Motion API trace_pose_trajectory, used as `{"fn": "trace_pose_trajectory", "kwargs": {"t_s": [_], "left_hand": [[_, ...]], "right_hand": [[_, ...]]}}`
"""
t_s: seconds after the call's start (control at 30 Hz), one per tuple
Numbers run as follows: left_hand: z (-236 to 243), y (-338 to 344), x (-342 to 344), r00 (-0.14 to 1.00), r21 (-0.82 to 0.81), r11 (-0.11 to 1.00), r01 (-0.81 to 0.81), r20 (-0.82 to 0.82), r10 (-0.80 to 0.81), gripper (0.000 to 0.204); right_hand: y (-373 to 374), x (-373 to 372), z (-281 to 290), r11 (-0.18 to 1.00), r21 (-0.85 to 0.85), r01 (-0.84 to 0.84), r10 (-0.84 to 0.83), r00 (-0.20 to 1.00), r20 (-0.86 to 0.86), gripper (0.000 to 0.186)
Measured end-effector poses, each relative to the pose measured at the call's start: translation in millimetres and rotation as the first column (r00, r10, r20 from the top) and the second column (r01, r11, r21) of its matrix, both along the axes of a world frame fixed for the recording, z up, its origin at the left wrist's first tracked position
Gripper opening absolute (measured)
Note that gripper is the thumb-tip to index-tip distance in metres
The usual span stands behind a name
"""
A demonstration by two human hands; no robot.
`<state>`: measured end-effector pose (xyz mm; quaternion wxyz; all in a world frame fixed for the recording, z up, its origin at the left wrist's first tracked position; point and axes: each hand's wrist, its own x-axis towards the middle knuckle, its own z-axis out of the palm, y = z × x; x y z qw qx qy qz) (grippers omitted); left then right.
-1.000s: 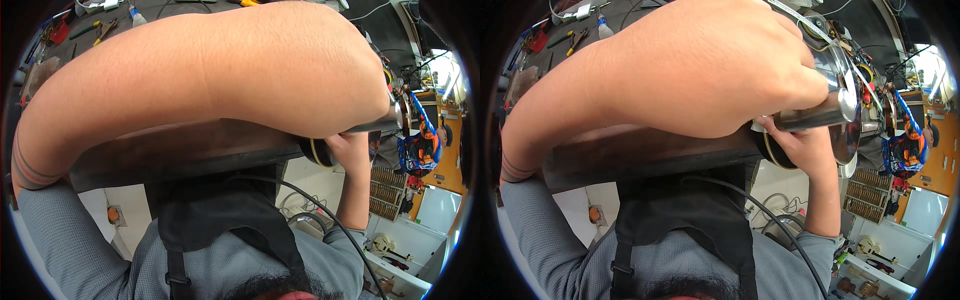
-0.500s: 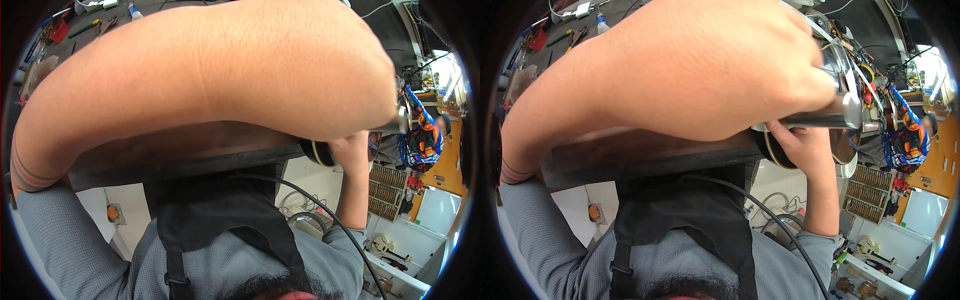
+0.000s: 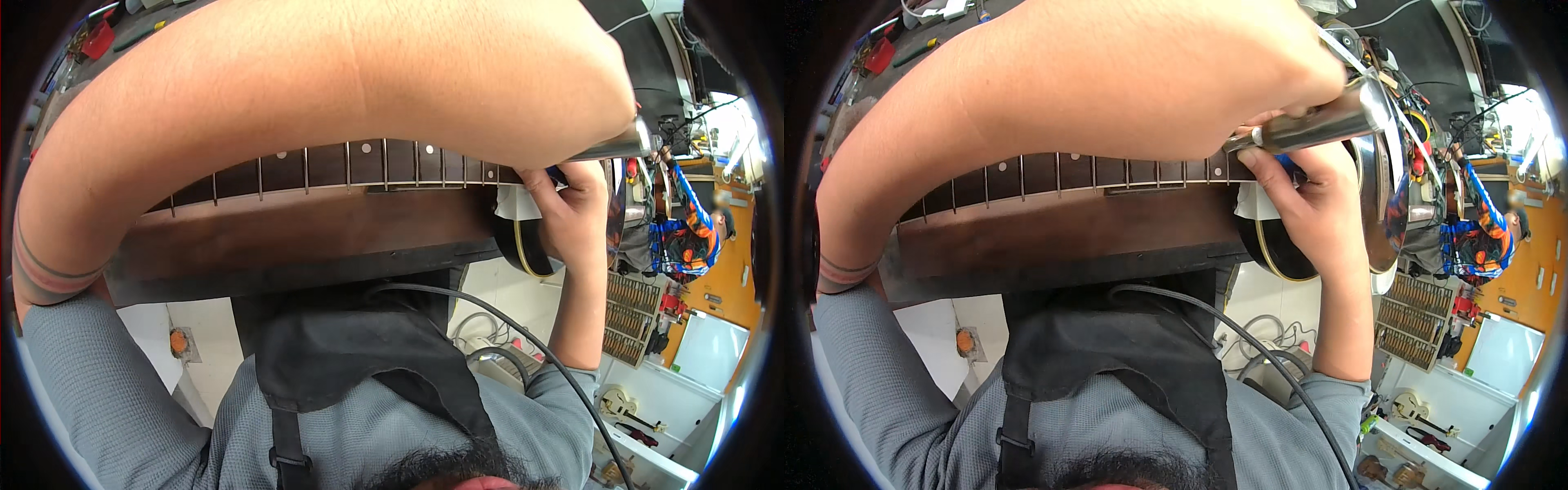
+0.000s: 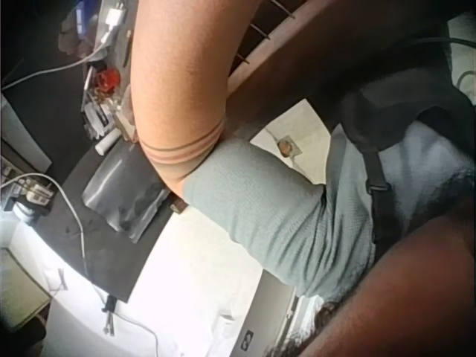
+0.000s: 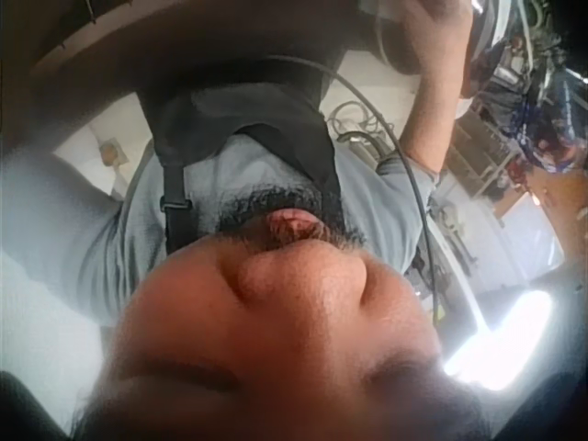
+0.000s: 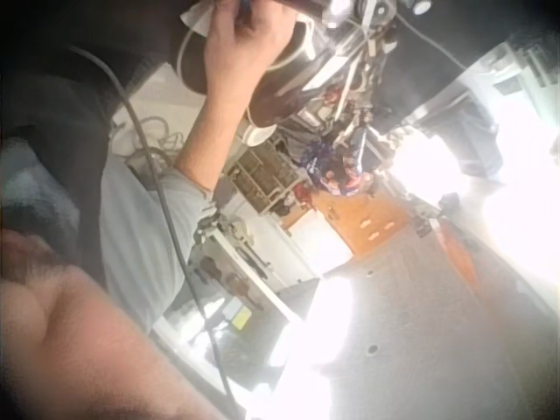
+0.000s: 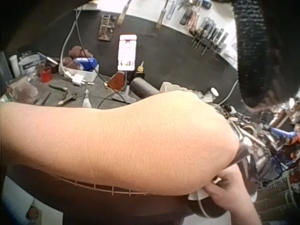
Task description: The person installs frets on a guitar neck by applying glue into fret slots, inserting fret wire, and tapping each fret into place with a hammer. The person also uses a file to smooth the fret ends and a small tool to adjust the frets. The guitar neck is clamped to a workbench during the process.
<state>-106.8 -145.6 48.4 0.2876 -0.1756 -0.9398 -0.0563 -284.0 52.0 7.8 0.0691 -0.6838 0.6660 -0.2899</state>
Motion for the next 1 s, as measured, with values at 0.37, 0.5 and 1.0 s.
{"fn": "trace_pose_trajectory", "kwargs": {"t_s": [0.37, 0.5, 1.0], "left_hand": [[-8.2, -8.4, -12.7, 0.999, 0.045, 0.998, -0.031, -0.02, 0.032, 0.021], [-9.2, -11.1, -19.6, 0.999, 0.052, 0.998, -0.033, -0.021, 0.034, 0.021], [-8.1, -4.3, -11.7, 0.994, 0.047, 0.995, -0.091, -0.058, 0.094, 0.02]], "right_hand": [[-13.1, -1.6, -7.7, 0.993, 0.067, 0.099, -0.111, 0.972, 0.207, 0.023], [-14.8, -3.2, -9.4, 0.996, 0.03, 0.082, -0.086, 0.982, 0.165, 0.021], [-13.8, -0.5, -9.3, 0.992, 0.017, 0.124, -0.125, 0.987, 0.101, 0.02]]}}
